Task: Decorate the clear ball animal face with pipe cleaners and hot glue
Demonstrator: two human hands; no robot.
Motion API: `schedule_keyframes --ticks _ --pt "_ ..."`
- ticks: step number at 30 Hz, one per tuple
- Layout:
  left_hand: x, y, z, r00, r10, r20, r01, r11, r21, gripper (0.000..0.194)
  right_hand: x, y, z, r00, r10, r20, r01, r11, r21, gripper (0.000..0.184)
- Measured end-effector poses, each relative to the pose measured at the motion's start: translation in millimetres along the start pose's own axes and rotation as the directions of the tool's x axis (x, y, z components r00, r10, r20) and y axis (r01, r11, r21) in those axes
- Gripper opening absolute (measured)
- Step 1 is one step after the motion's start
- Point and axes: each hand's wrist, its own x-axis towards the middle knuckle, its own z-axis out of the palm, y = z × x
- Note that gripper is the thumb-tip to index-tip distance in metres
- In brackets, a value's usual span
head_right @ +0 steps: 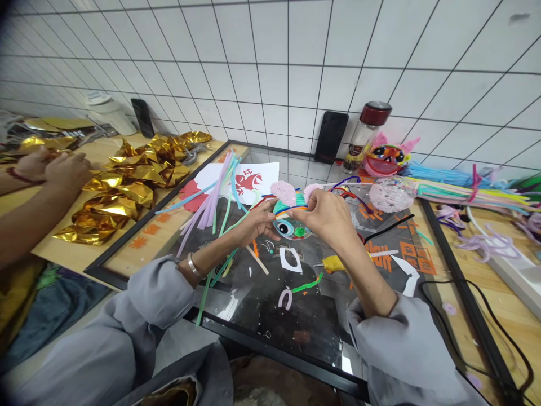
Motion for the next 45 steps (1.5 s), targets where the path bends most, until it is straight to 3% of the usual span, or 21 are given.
schedule_keyframes --ticks 4,20,34,38,45 --pt "-0.7 -0.3 -1.9 0.999 0.006 0.032 -0.006 1.0 0.002 0.074 0.1 1.5 1.5 1.0 -0.009 -0.014 0.009 1.0 0.01 0.04" --pt "-4.2 3.9 9.5 0.998 0.063 -0.008 -0.061 0.987 0.148 0.067 -0.3 -0.4 -0.3 1.0 -0.018 -0.007 0.018 0.998 0.052 0.041" --pt "-2.8 -1.1 1.8 0.998 0.058 0.011 -0.059 0.991 0.119 0.077 -1.4 -0.1 2.5 0.999 -0.032 -0.004 0.032 0.999 0.013 0.039" --pt "-3.7 1.7 7.1 0.994 0.092 -0.054 -0.079 0.976 0.203 0.085 -2.4 -2.4 1.7 1.0 -0.027 -0.003 0.027 1.0 0.007 0.037" --pt "-2.5 7.9 18.0 0.988 0.105 -0.111 -0.065 0.947 0.315 0.078 -2.9 -4.4 1.2 0.999 -0.047 0.012 0.047 0.999 0.012 0.034"
